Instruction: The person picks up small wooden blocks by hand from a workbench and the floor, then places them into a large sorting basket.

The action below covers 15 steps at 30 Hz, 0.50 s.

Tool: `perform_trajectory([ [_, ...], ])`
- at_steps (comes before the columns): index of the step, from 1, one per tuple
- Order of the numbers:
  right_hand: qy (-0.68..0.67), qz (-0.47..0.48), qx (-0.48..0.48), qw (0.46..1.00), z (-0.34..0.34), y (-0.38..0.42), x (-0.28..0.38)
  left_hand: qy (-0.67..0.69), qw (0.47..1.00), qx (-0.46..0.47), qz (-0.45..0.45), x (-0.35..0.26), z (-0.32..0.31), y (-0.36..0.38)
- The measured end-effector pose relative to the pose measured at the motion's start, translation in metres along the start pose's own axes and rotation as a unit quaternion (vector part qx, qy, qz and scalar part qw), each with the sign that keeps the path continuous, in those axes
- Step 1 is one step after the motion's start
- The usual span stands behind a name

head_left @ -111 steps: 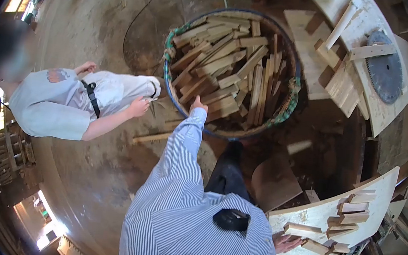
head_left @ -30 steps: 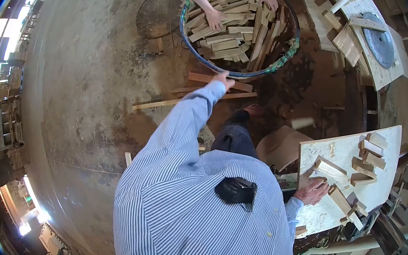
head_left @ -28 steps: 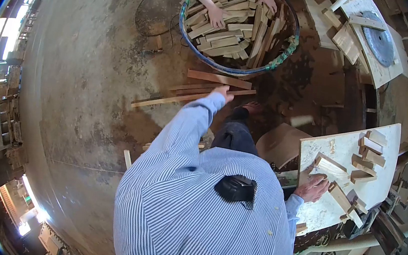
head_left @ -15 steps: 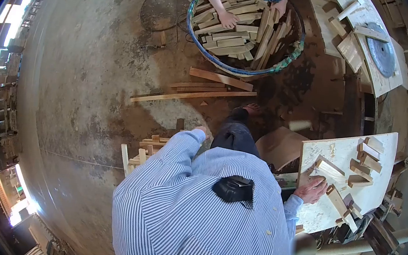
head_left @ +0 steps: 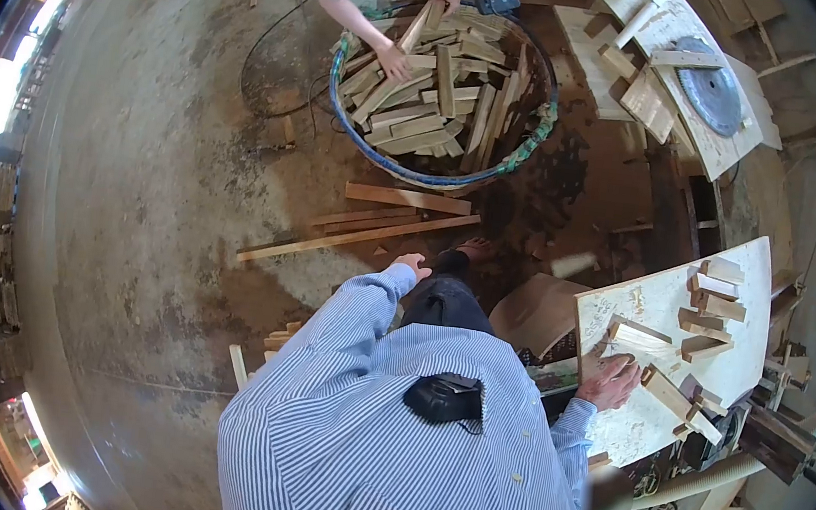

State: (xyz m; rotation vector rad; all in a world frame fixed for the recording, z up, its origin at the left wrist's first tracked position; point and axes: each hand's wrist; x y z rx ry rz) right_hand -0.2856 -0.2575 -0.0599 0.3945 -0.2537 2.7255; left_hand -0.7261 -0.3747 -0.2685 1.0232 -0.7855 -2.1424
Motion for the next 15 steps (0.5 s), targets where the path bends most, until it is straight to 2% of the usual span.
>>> perform_trajectory([
  [9, -0.005, 0.012, -0.004, 1.000, 0.000, 0.001, 0.000, -0.055, 0.997, 0.037, 0.049, 0.045, -0.009, 0.008],
  [15, -0.003, 0.016, -0.009, 1.000, -0.001, 0.001, 0.000, -0.063, 0.996, 0.037, 0.051, 0.046, -0.006, 0.012],
])
Point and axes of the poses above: each hand's wrist, its own y-axis away from the middle knuckle, its own z-axis out of the back of the hand, x = y × z, and after that the axes turned 1 degree about -y, right-handed
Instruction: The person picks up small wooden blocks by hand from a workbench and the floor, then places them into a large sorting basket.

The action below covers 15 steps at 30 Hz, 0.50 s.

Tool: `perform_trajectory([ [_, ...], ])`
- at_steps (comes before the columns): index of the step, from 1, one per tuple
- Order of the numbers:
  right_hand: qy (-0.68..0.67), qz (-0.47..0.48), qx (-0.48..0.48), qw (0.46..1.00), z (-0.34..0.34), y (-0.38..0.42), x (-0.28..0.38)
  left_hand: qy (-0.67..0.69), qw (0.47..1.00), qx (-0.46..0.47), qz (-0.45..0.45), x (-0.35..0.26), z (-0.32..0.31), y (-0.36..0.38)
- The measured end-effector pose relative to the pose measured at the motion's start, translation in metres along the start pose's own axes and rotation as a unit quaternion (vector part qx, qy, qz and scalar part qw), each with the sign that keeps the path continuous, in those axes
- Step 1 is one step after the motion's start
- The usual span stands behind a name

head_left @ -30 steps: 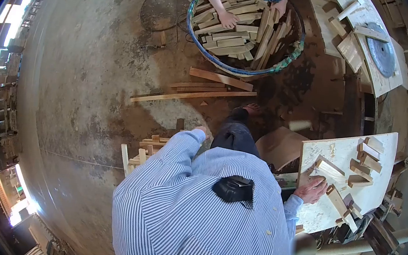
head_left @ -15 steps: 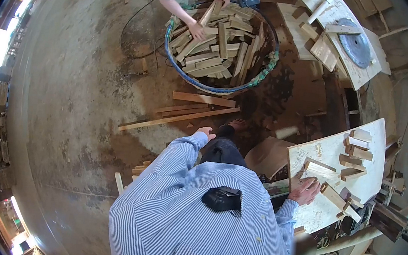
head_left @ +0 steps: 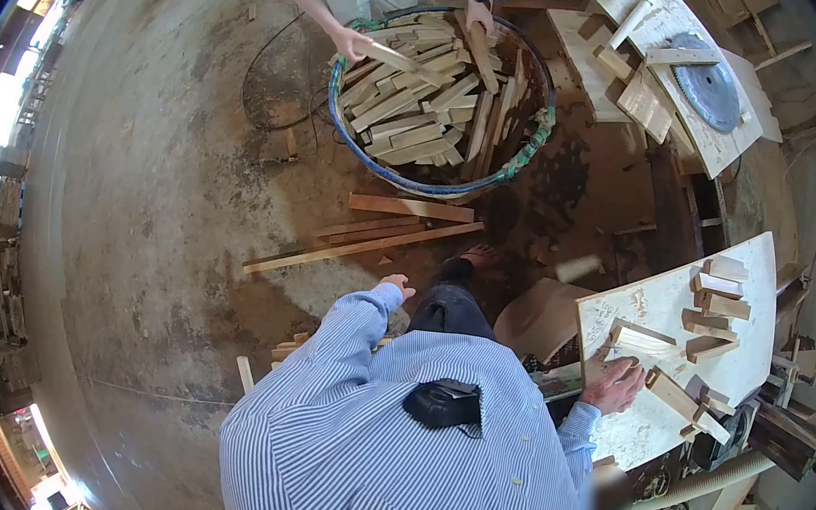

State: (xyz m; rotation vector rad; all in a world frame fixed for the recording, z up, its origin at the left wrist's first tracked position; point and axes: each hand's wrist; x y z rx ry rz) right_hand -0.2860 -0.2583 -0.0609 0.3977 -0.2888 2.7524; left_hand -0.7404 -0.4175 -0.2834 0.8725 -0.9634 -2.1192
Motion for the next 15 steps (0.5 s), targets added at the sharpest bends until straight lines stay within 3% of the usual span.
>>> perform_trajectory([
  [7, 0.004, -0.006, 0.000, 1.000, -0.001, 0.000, -0.006, 0.023, 1.000, -0.004, -0.008, -0.021, -0.003, -0.001],
  [15, -0.018, 0.010, -0.012, 1.000, -0.002, -0.001, -0.006, 0.013, 0.995, -0.043, -0.094, -0.013, -0.013, -0.013],
])
Point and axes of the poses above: each hand's wrist, its own y-axis away from the middle knuckle, its own z-axis out of the back of the hand, x = y × z, and after that the axes turned 1 degree about -y, right-handed
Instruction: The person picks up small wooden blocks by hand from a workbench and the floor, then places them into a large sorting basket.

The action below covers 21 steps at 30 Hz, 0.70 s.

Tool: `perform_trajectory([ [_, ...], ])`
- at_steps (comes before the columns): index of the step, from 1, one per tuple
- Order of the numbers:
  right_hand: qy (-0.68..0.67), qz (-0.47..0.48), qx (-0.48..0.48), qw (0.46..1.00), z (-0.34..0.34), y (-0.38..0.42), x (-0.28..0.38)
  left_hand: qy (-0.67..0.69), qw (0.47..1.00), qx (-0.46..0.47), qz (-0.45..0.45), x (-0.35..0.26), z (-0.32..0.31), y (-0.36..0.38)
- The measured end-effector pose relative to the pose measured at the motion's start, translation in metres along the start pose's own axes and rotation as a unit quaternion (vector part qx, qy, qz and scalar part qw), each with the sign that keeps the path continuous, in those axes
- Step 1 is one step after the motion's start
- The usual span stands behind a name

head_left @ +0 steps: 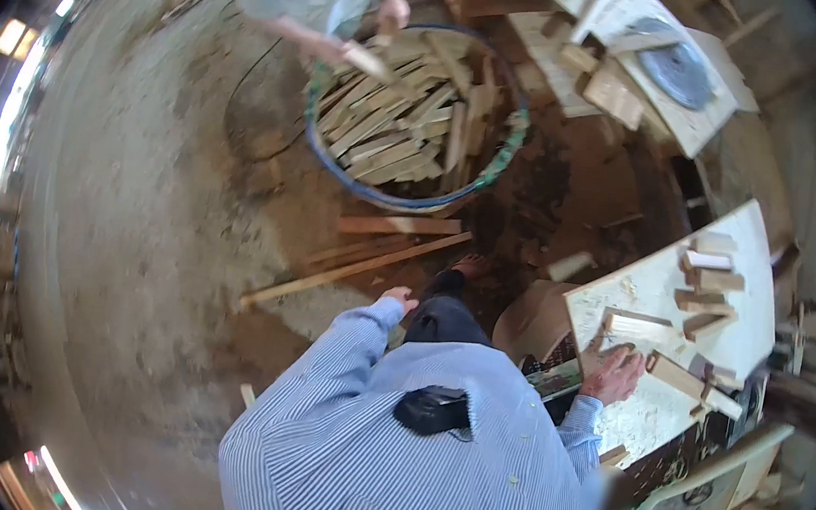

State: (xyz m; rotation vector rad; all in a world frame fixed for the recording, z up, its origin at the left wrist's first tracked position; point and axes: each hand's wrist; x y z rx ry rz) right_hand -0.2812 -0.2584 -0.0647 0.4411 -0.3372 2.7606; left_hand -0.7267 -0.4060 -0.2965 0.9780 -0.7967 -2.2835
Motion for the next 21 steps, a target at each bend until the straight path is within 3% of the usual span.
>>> perform_trajectory([
  [3, -0.001, -0.012, -0.021, 1.000, 0.000, 0.003, 0.000, -0.032, 0.999, 0.008, -0.005, 0.019, -0.010, -0.009],
  [6, -0.003, -0.027, -0.025, 0.999, 0.002, 0.003, 0.001, -0.027, 0.998, 0.034, 0.037, 0.011, 0.004, 0.003],
  [10, -0.010, -0.024, -0.030, 0.999, 0.001, 0.006, 0.004, -0.080, 0.996, 0.023, 0.012, 0.003, 0.016, 0.003],
  [12, -0.009, -0.024, -0.033, 0.999, 0.000, 0.006, 0.002, -0.089, 0.994, 0.062, 0.021, -0.008, 0.026, 0.002],
  [15, -0.010, -0.022, -0.035, 0.999, -0.001, 0.007, 0.000, -0.088, 0.996, 0.002, -0.028, -0.003, 0.018, -0.015],
  [21, -0.019, -0.028, -0.028, 0.999, 0.003, 0.007, 0.004, -0.053, 0.998, 0.003, -0.031, -0.022, 0.023, -0.028],
])
Point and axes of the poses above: each hand's wrist, its own y-axis away from the middle knuckle, its own z-axis out of the back of the hand, x = y × z, and after that the axes turned 1 degree about -y, right-handed
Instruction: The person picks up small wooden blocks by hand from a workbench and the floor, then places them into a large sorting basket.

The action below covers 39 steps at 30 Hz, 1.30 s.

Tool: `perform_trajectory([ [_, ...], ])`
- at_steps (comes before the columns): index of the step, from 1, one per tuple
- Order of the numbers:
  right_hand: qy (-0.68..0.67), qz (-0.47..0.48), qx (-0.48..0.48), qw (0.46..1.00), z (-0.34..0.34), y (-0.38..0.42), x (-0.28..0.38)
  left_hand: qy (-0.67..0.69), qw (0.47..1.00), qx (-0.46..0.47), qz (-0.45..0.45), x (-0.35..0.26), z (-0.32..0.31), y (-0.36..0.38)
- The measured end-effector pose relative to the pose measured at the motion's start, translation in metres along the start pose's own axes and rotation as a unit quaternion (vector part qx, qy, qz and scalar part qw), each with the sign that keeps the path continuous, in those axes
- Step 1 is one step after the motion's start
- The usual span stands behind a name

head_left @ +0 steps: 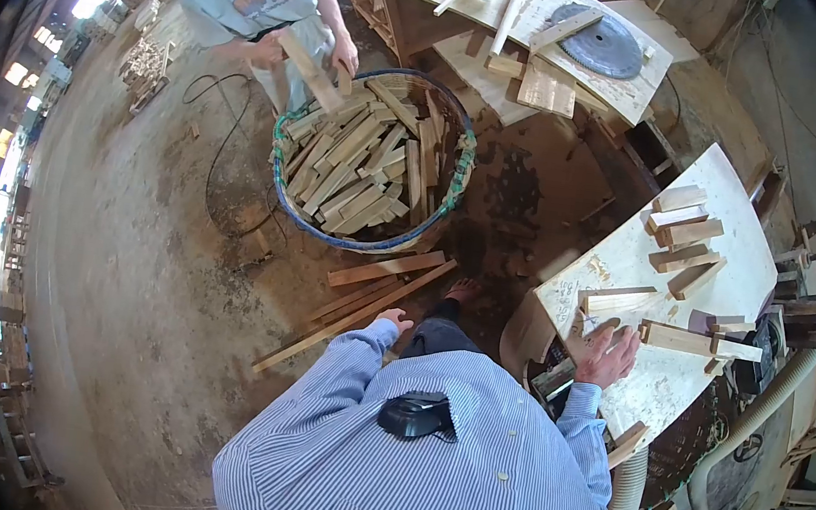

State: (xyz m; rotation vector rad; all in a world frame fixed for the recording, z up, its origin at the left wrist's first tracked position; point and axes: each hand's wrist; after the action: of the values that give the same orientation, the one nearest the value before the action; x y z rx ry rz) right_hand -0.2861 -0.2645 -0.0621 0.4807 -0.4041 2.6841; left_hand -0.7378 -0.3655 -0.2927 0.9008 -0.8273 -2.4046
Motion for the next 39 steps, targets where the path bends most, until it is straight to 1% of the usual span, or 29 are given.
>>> perform_trajectory([
  [2, -0.001, -0.003, 0.000, 1.000, -0.002, 0.000, -0.002, 0.007, 1.000, 0.005, 0.008, -0.006, 0.003, 0.001],
  [4, -0.004, 0.003, 0.001, 1.000, -0.001, 0.000, -0.001, -0.040, 0.999, -0.014, -0.011, -0.010, 0.007, 0.003],
  [5, -0.005, 0.005, 0.002, 1.000, 0.000, 0.000, 0.000, -0.039, 0.999, -0.016, -0.010, -0.012, 0.009, 0.005],
  [7, -0.010, 0.004, 0.006, 1.000, 0.002, 0.000, 0.002, -0.027, 1.000, 0.007, 0.015, -0.014, 0.011, 0.007],
  [11, -0.002, 0.010, -0.004, 1.000, 0.003, 0.000, 0.004, -0.057, 0.998, -0.008, 0.005, -0.015, 0.018, 0.016],
  [13, -0.003, 0.013, -0.002, 1.000, 0.002, 0.000, 0.003, -0.010, 0.998, 0.043, 0.053, -0.016, 0.022, 0.020],
  [14, 0.000, 0.014, -0.004, 1.000, 0.001, 0.000, 0.002, -0.009, 0.998, 0.043, 0.055, -0.017, 0.022, 0.020],
  [16, 0.003, 0.018, -0.003, 1.000, 0.001, 0.000, 0.000, -0.038, 0.998, 0.035, 0.033, -0.017, 0.024, 0.024],
  [19, -0.002, 0.015, -0.007, 1.000, 0.000, 0.000, 0.001, -0.033, 0.998, 0.037, 0.047, -0.021, 0.025, 0.026],
  [22, -0.025, 0.029, -0.019, 0.999, 0.003, 0.000, 0.002, -0.027, 0.999, 0.023, 0.036, -0.020, 0.022, 0.027],
  [24, -0.024, 0.034, -0.019, 0.999, 0.000, 0.000, -0.002, -0.042, 0.999, 0.008, 0.005, -0.009, 0.009, 0.017],
  [29, -0.030, 0.039, -0.021, 0.999, 0.000, 0.001, -0.003, -0.015, 1.000, 0.005, 0.000, -0.012, 0.013, 0.042],
  [31, -0.039, 0.045, -0.020, 0.998, 0.000, 0.003, 0.000, -0.021, 0.999, 0.018, 0.020, -0.008, 0.013, 0.054],
  [33, -0.008, 0.048, -0.033, 0.998, 0.001, 0.002, 0.001, -0.016, 1.000, 0.013, 0.022, -0.001, 0.011, 0.064],
  [35, -0.001, 0.052, -0.014, 0.999, 0.002, 0.000, 0.001, -0.031, 0.998, 0.033, 0.040, 0.008, 0.009, 0.072],
  [36, 0.007, 0.048, -0.007, 0.999, 0.001, 0.000, 0.001, -0.035, 0.999, 0.017, 0.024, 0.013, 0.007, 0.075],
  [39, 0.028, 0.052, 0.015, 0.998, -0.001, -0.002, -0.003, -0.013, 0.999, -0.011, 0.027, 0.032, -0.002, 0.072],
])
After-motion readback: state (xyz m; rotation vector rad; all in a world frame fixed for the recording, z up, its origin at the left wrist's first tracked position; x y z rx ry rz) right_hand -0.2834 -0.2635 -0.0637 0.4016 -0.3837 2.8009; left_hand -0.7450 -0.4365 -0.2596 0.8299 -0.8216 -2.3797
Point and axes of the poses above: each hand's wrist, its own y-axis away from the middle knuckle, its own z-axis out of the back of the hand, x = y × z, and after that the axes turned 1 degree about -y, right-handed
